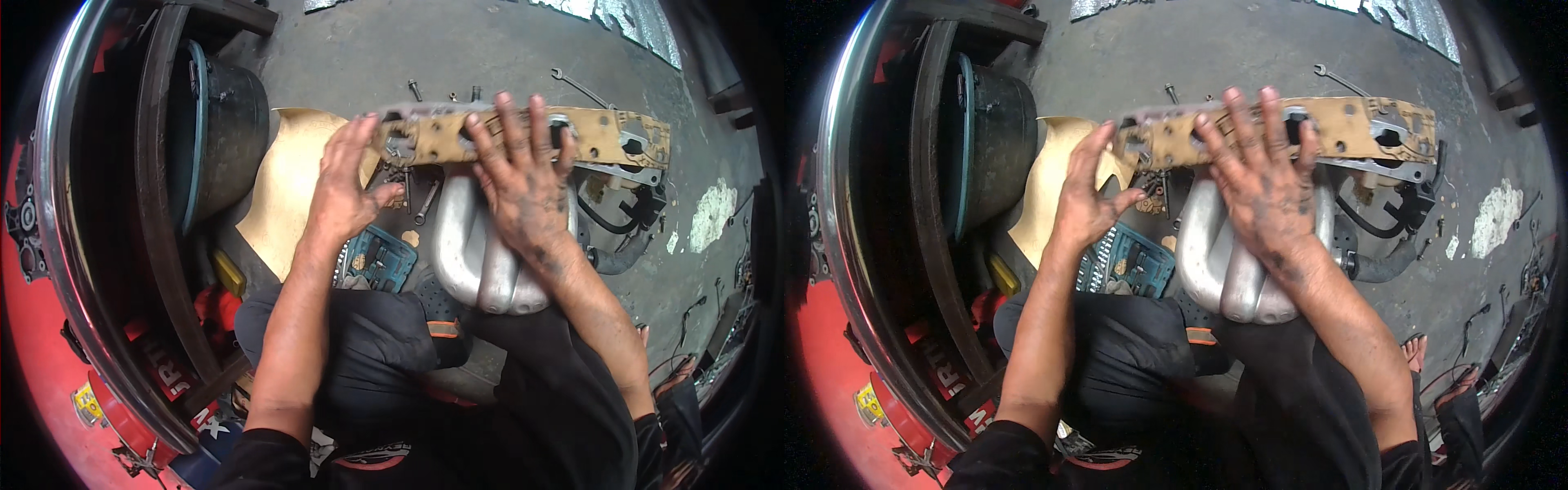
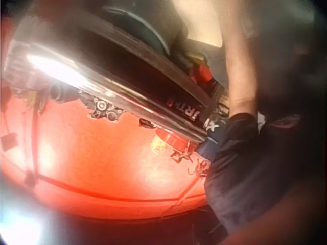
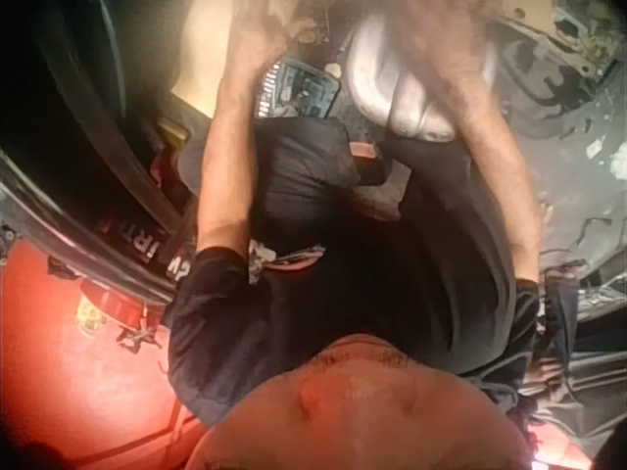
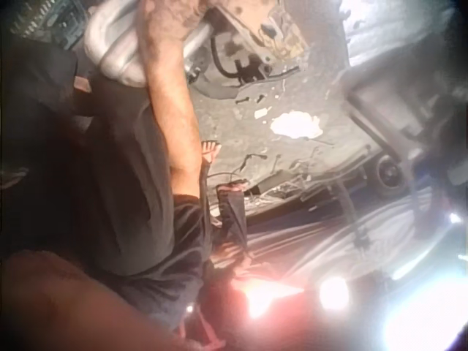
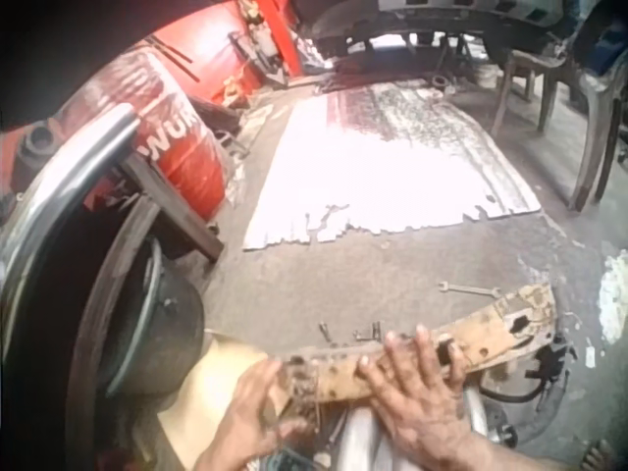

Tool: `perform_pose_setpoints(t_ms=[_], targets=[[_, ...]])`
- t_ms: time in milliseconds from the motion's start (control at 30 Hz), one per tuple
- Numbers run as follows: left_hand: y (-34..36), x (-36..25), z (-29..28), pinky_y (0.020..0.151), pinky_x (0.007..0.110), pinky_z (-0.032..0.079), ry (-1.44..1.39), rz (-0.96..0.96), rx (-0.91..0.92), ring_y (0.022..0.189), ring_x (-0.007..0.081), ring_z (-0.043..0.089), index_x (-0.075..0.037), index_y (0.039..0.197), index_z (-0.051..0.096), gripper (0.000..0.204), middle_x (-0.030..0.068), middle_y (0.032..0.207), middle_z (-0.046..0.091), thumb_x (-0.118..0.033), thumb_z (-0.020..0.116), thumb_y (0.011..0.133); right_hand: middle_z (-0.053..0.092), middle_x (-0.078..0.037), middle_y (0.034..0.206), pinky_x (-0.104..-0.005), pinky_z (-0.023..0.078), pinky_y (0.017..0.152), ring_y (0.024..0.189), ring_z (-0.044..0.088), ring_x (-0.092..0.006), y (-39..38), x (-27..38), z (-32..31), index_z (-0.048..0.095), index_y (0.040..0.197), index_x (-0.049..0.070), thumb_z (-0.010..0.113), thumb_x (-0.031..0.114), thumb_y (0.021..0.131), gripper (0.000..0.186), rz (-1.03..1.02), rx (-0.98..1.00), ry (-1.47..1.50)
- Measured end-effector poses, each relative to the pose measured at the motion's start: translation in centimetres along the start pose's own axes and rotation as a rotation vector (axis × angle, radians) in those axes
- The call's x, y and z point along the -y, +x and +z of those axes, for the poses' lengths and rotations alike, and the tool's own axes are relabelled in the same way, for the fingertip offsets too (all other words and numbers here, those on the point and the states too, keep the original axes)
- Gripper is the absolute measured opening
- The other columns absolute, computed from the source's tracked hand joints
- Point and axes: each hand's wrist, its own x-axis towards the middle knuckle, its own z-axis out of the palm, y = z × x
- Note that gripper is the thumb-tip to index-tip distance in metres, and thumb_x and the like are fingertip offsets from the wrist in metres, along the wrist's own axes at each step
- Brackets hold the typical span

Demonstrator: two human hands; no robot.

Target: The person uses scissors to cut a new gasket from a sheet of gasket material, using an old intake manifold gasket as a template, and then fits the new gasket onto an intake manifold.

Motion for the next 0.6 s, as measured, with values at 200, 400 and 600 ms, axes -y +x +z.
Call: perform_pose_setpoints(t_ms=[200,400,600], targets=[[5.3,-4.2,-0.2,0.119,0.055,0.026,0.278,0.271,-0.041,0.143,0.0350,0.032,-0.022,0.156,0.025,0.128,0.0119,0.158,0.030,-0.034,0.094,0.049,0.017,-0.009,0.164,-0.0577,0.000,0.117,0.152,0.004,-0.0359,-1.1,-3.6,-1.1,0.038,0.152,0.029,0.062,0.035,0.094,0.063,0.271,-0.114,0.115],[10.6,-9.9,-1.2,0.118,0.058,0.020,0.523,0.568,0.229,0.139,0.0296,0.039,-0.020,0.153,0.031,0.116,0.0104,0.152,0.038,-0.041,0.091,0.056,0.015,-0.011,0.164,-0.0606,0.001,0.117,0.152,0.003,-0.0375,-3.0,-5.2,-1.1,0.036,0.153,0.028,0.063,0.035,0.093,0.067,0.325,-0.156,0.233],[11.6,-10.7,-2.2,0.117,0.059,0.020,0.777,0.603,0.518,0.126,0.0285,0.051,-0.005,0.142,0.040,0.088,0.0138,0.126,0.057,-0.037,0.083,0.072,0.013,-0.009,0.165,-0.0588,0.002,0.118,0.152,0.002,-0.0348,-3.4,-4.6,-1.1,0.033,0.154,0.030,0.061,0.036,0.094,0.067,0.235,-0.135,0.239]])
